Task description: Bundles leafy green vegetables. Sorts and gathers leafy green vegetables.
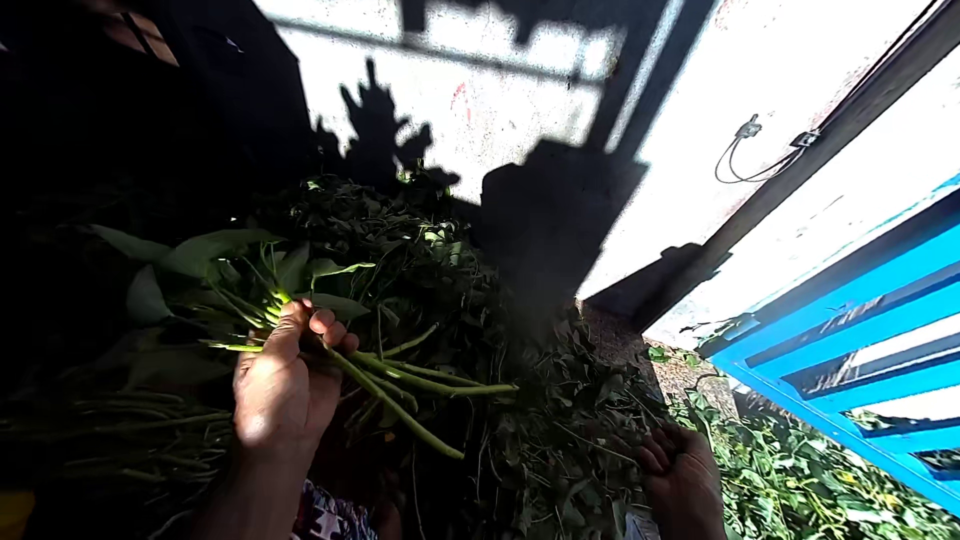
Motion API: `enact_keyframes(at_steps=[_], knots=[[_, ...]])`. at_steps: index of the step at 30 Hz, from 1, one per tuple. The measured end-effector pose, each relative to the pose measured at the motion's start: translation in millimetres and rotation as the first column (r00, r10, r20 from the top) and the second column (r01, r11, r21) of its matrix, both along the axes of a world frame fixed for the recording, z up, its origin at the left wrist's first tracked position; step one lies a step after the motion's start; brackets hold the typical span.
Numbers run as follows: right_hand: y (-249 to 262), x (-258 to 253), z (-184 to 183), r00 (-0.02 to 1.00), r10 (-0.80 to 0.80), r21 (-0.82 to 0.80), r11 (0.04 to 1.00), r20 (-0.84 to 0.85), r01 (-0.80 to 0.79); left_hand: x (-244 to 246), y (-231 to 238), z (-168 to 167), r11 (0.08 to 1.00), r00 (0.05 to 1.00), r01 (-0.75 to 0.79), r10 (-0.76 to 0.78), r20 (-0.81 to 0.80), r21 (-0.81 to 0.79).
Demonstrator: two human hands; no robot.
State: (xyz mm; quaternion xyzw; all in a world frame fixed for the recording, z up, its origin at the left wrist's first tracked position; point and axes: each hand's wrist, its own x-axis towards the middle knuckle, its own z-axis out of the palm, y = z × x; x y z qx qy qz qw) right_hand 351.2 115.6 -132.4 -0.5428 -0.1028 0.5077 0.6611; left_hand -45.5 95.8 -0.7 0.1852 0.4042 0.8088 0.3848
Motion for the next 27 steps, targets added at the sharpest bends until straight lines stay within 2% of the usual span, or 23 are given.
enact_keyframes(at_steps=[1,2,3,4,5,6,7,9,10,11,12,13,14,15,16,17,19,21,22,24,26,27], knots=[[0,19,-22,0.949,0.126,-0.086,0.991,0.287,-0.105,-12,-2,4,0.998,0.999,-0.007,0.009,-0.036,0.058],[-4,38,-45,0.751,0.354,-0.251,0.934,0.558,-0.253,-19,-5,6,0.996,0.996,-0.023,0.030,-0.079,0.085],[-8,54,-61,0.416,0.615,-0.497,0.787,0.670,-0.365,-20,-7,6,0.996,0.991,-0.044,0.054,-0.119,0.083],[-9,60,-68,0.066,0.822,-0.753,0.548,0.566,-0.363,-17,-9,6,0.996,0.986,-0.064,0.072,-0.152,0.063],[-10,54,-71,-0.170,0.904,-0.908,0.351,0.392,-0.227,-13,-9,5,0.997,0.981,-0.072,0.076,-0.176,0.029],[-14,40,-71,-0.272,0.918,-0.958,0.277,0.287,-0.074,-9,-10,4,0.998,0.979,-0.066,0.062,-0.192,-0.015],[-16,25,-69,-0.313,0.912,-0.958,0.287,0.264,0.029,-6,-11,2,0.997,0.980,-0.047,0.035,-0.194,-0.056],[-10,-2,-70,-0.337,0.885,-0.937,0.349,0.320,0.026,-1,-11,1,0.993,0.984,-0.013,-0.008,-0.177,-0.120],[-5,-13,-77,-0.313,0.884,-0.935,0.350,0.348,-0.052,1,-11,1,0.989,0.986,-0.002,-0.022,-0.166,-0.145],[1,-23,-88,-0.244,0.894,-0.924,0.344,0.376,-0.166,2,-10,1,0.986,0.988,0.005,-0.031,-0.152,-0.167],[6,-33,-102,-0.105,0.919,-0.893,0.335,0.380,-0.302,4,-9,1,0.983,0.989,0.015,-0.042,-0.144,-0.181],[9,-43,-119,0.124,0.932,-0.820,0.359,0.341,-0.445,5,-9,0,0.981,0.988,0.025,-0.053,-0.143,-0.190],[10,-54,-132,0.398,0.895,-0.724,0.409,0.201,-0.555,6,-8,-2,0.979,0.987,0.034,-0.065,-0.149,-0.203],[11,-66,-142,0.634,0.774,-0.647,0.486,0.007,-0.587,8,-8,-4,0.975,0.985,0.038,-0.074,-0.157,-0.221],[12,-77,-151,0.793,0.590,-0.599,0.583,-0.152,-0.549,10,-8,-4,0.969,0.984,0.034,-0.075,-0.160,-0.243],[15,-87,-161,0.883,0.391,-0.563,0.682,-0.259,-0.467,11,-9,-5,0.965,0.984,0.035,-0.079,-0.157,-0.261],[23,-97,-178,0.925,0.097,-0.481,0.831,-0.368,-0.279,15,-8,-6,0.961,0.987,0.030,-0.072,-0.144,-0.275],[30,-103,-184,0.905,-0.076,-0.434,0.892,-0.418,-0.126,16,-7,-6,0.960,0.988,0.028,-0.069,-0.139,-0.279],[32,-107,-180,0.908,-0.114,-0.430,0.899,-0.403,-0.078,16,-7,-6,0.958,0.988,0.025,-0.067,-0.139,-0.285],[31,-109,-167,0.961,-0.044,-0.401,0.913,-0.274,-0.073,17,-5,-6,0.956,0.988,0.023,-0.067,-0.139,-0.293],[21,-108,-144,0.990,0.138,-0.339,0.931,-0.021,-0.137,18,-4,-9,0.954,0.985,0.048,-0.095,-0.146,-0.296],[14,-107,-135,0.969,0.222,-0.310,0.934,0.110,-0.179,19,-4,-11,0.952,0.981,0.078,-0.126,-0.149,-0.295]])
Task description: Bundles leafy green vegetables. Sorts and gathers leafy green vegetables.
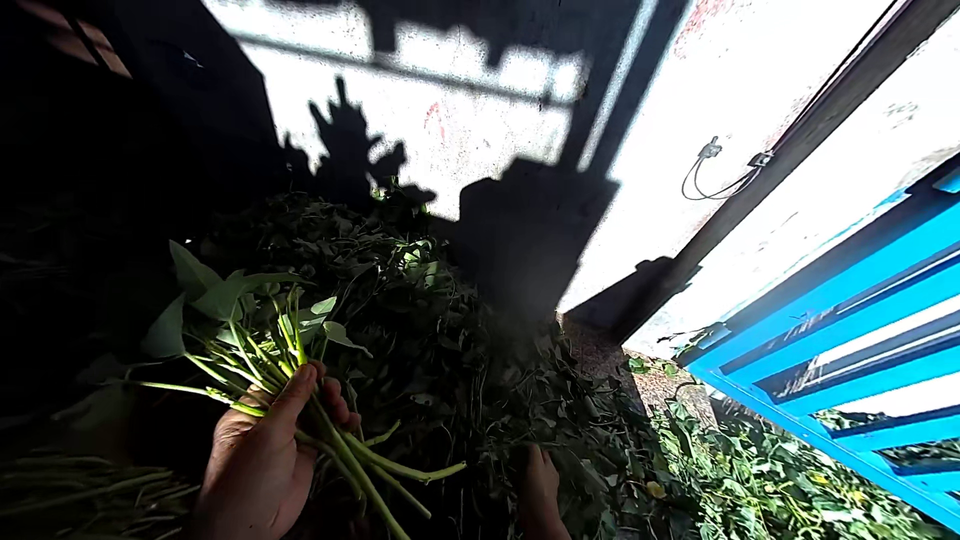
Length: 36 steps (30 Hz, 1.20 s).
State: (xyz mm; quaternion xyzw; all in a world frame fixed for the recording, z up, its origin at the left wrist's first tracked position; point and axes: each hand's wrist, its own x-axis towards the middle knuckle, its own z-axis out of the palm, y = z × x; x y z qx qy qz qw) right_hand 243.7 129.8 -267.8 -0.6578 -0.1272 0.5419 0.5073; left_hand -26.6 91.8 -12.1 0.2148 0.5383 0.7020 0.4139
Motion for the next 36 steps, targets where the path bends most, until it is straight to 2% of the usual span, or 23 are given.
enact_keyframes(at_steps=[3,9,14,18,23,27,29,31,34,36], knots=[[-23,3,16,0.933,0.174,0.191,0.951,0.315,-0.242,8,-1,-5,0.996,0.996,0.085,-0.086,-0.017,-0.023],[-62,1,62,0.797,0.260,0.372,0.777,0.546,-0.508,23,-2,-28,0.949,0.944,0.315,-0.313,-0.103,0.003],[-76,-15,96,0.780,0.345,0.434,0.680,0.522,-0.591,42,-8,-34,0.882,0.878,0.467,-0.471,-0.090,-0.060],[-79,-30,116,0.735,0.458,0.485,0.555,0.500,-0.675,57,-13,-46,0.838,0.827,0.541,-0.545,-0.140,-0.069],[-82,-42,133,0.636,0.451,0.457,0.450,0.625,-0.768,67,-13,-53,0.850,0.826,0.527,-0.517,-0.225,-0.022],[-83,-45,136,0.581,0.464,0.425,0.403,0.669,-0.811,59,-10,-53,0.840,0.834,0.540,-0.526,-0.169,0.053],[-84,-46,140,0.591,0.522,0.418,0.420,0.615,-0.806,58,-10,-53,0.837,0.836,0.542,-0.529,-0.143,0.070],[-82,-46,148,0.643,0.635,0.452,0.466,0.428,-0.761,57,-9,-53,0.832,0.832,0.551,-0.541,-0.121,0.063],[-76,-48,160,0.719,0.695,0.422,0.650,0.004,-0.631,51,-8,-50,0.798,0.797,0.601,-0.595,-0.100,0.044],[-71,-53,165,0.774,0.586,0.353,0.796,-0.242,-0.493,51,-8,-50,0.799,0.797,0.600,-0.594,-0.107,0.037]])
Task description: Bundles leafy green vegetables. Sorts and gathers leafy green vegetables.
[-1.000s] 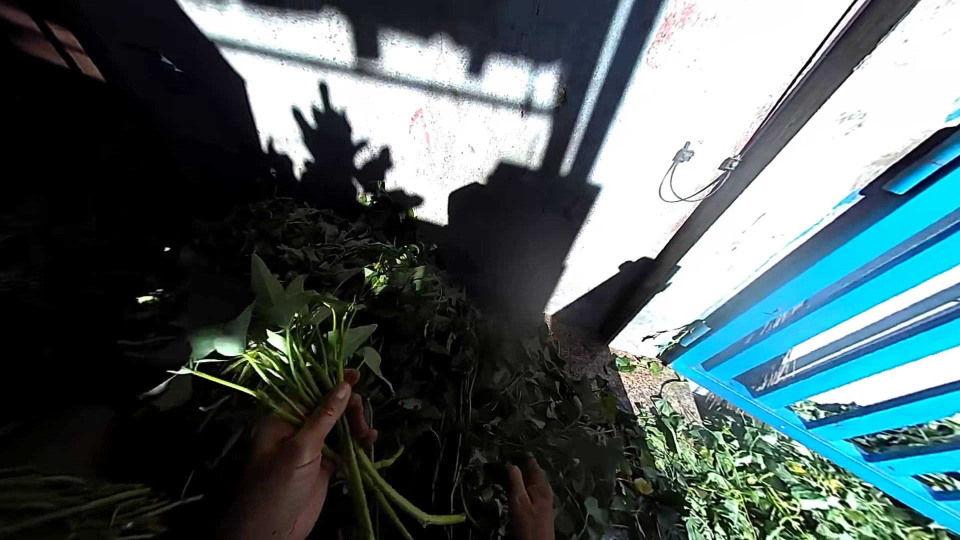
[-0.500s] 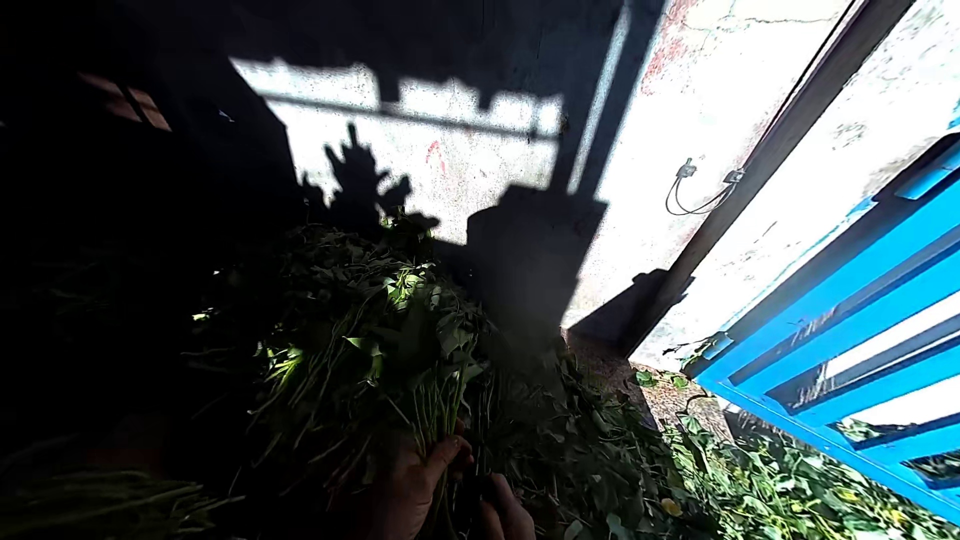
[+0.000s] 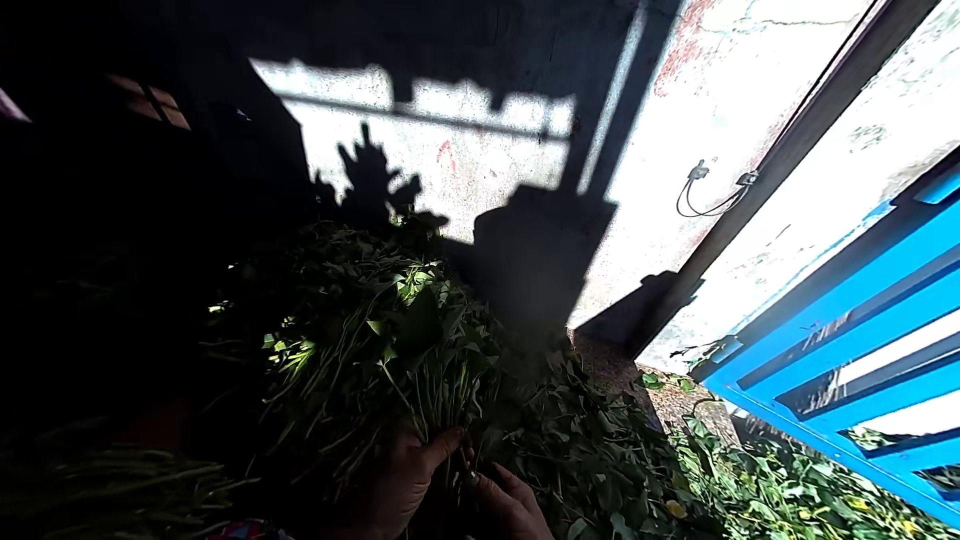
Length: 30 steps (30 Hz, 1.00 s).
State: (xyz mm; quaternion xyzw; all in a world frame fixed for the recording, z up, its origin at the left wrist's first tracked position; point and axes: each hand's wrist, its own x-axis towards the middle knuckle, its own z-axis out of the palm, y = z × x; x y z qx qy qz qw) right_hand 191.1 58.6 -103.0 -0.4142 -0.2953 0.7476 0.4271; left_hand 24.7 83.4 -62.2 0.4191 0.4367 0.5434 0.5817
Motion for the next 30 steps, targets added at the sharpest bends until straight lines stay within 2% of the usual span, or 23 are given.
enact_keyframes(at_steps=[2,6,9,11,14,15,17,19,20,22,24,25,28,30], knots=[[2,-7,5,0.985,-0.139,-0.099,0.987,-0.101,0.129,3,1,-1,0.999,0.999,-0.043,0.042,-0.014,-0.017],[0,-18,7,0.912,-0.343,-0.121,0.939,-0.226,0.323,6,6,3,0.978,0.984,-0.171,0.176,0.034,-0.120],[-1,-17,1,0.876,-0.338,-0.034,0.937,-0.345,0.348,5,9,2,0.961,0.974,-0.212,0.224,0.047,-0.175],[-5,-15,-1,0.898,-0.291,0.082,0.939,-0.331,0.334,6,11,3,0.944,0.961,-0.255,0.272,0.053,-0.209],[-18,3,-12,0.986,-0.106,0.356,0.923,-0.129,0.146,-7,23,12,0.873,0.885,-0.446,0.463,0.052,-0.198],[-23,12,-17,0.997,-0.060,0.385,0.920,-0.040,0.071,-16,27,17,0.844,0.854,-0.505,0.519,0.040,-0.183],[-29,29,-25,0.990,0.011,0.339,0.939,0.142,-0.059,-30,31,29,0.793,0.805,-0.585,0.594,0.001,-0.168],[-30,45,-30,0.898,0.045,0.315,0.928,0.438,-0.200,-32,28,31,0.779,0.788,-0.611,0.615,-0.019,-0.144],[-31,48,-31,0.827,0.016,0.342,0.906,0.562,-0.250,-29,26,30,0.783,0.791,-0.609,0.612,-0.021,-0.127],[-35,42,-29,0.659,-0.224,0.492,0.833,0.718,-0.252,-23,23,26,0.804,0.808,-0.587,0.589,-0.011,-0.097],[-35,31,-24,0.498,-0.494,0.677,0.669,0.713,-0.306,-17,21,24,0.822,0.825,-0.563,0.564,-0.014,-0.089],[-31,26,-22,0.448,-0.560,0.714,0.595,0.698,-0.368,-14,21,23,0.828,0.832,-0.554,0.555,-0.017,-0.093],[-22,9,-28,0.370,-0.494,0.613,0.560,0.787,-0.557,-9,18,18,0.846,0.853,-0.517,0.522,0.005,-0.131],[-21,0,-35,0.348,-0.500,0.597,0.524,0.793,-0.607,-7,18,20,0.840,0.851,-0.515,0.525,0.017,-0.169]])
